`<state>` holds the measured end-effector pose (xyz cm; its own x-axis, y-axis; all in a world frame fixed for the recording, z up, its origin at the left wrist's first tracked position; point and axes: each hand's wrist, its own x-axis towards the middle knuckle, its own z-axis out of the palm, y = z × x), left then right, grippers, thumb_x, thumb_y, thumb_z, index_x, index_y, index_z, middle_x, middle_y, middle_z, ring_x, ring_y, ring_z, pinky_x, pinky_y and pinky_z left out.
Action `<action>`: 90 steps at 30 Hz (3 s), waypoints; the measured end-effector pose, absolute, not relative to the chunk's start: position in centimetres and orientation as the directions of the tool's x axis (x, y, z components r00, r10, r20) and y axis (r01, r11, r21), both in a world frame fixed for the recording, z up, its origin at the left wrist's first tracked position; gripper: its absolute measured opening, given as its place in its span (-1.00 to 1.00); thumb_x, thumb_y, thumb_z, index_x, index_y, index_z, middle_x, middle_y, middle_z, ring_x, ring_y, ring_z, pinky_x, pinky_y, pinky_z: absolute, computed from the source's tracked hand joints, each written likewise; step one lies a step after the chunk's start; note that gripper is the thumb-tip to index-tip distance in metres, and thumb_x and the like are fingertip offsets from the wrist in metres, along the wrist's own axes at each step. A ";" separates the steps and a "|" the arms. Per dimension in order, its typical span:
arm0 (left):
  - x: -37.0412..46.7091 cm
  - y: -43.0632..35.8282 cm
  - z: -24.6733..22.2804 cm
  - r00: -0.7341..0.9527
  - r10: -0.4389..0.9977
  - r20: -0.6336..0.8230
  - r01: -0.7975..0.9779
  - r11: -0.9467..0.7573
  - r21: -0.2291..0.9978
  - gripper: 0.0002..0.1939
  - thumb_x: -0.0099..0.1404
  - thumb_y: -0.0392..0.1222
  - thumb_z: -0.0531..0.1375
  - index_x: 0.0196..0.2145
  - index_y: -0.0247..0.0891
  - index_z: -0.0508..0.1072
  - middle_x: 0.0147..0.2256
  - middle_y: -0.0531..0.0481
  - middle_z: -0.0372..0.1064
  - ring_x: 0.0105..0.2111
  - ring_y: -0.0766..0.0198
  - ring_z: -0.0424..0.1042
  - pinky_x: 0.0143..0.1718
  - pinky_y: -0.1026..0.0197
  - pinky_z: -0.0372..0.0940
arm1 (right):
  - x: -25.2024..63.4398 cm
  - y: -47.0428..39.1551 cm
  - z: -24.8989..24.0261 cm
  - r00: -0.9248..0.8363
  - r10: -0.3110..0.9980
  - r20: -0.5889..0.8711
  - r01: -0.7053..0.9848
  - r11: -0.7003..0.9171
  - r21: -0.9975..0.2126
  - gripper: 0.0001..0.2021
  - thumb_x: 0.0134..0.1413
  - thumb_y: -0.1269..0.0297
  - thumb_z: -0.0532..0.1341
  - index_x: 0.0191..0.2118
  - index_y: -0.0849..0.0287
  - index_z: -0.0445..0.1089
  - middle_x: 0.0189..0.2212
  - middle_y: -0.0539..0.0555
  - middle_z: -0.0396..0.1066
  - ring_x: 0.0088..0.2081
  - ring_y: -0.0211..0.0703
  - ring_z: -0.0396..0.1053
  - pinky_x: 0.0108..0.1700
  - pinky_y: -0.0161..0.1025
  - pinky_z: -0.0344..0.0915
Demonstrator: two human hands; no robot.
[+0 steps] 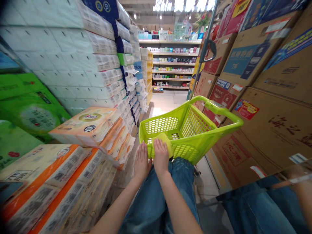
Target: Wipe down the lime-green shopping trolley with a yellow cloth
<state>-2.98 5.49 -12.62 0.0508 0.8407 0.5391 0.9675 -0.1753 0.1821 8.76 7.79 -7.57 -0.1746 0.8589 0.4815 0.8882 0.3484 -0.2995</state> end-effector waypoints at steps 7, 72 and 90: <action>-3.3 5.5 -12.6 0.071 0.839 0.539 0.966 -0.193 0.173 -0.10 0.27 -0.33 0.05 0.39 -0.42 -0.43 0.40 -0.29 -0.23 0.40 0.07 -0.20 0.35 -0.06 0.00 | 10.0 7.8 -7.7 -0.359 0.793 0.493 0.782 0.543 -0.305 -0.27 -0.06 0.71 -0.04 0.27 0.19 0.24 0.24 0.11 0.28 0.30 -0.15 0.15 0.34 -0.01 0.05; -3.3 5.5 -12.3 0.072 0.854 0.515 0.963 -0.193 0.186 -0.10 0.27 -0.31 0.06 0.40 -0.42 -0.39 0.40 -0.30 -0.23 0.40 0.05 -0.19 0.35 -0.06 -0.02 | 11.3 9.0 -7.4 -0.383 0.796 0.469 0.848 0.504 -0.164 -0.36 0.08 0.66 -0.05 0.29 0.26 0.20 0.28 0.14 0.22 0.31 -0.13 0.13 0.35 -0.06 0.05; -3.2 5.7 -12.7 0.054 0.849 0.525 0.974 -0.162 0.161 -0.17 0.28 -0.39 -0.01 0.40 -0.41 -0.36 0.39 -0.28 -0.18 0.40 0.10 -0.20 0.35 -0.05 -0.02 | 5.7 8.3 -8.1 -0.281 0.818 0.503 0.857 0.449 -0.253 -0.44 0.15 0.58 -0.02 0.28 0.31 0.21 0.27 0.22 0.22 0.30 -0.06 0.14 0.35 -0.03 0.05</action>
<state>-3.15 5.71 -12.71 0.0541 0.8492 0.5253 0.9735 -0.1619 0.1615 5.66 8.26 -8.09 -0.2807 0.8176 0.5027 0.8569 0.4494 -0.2525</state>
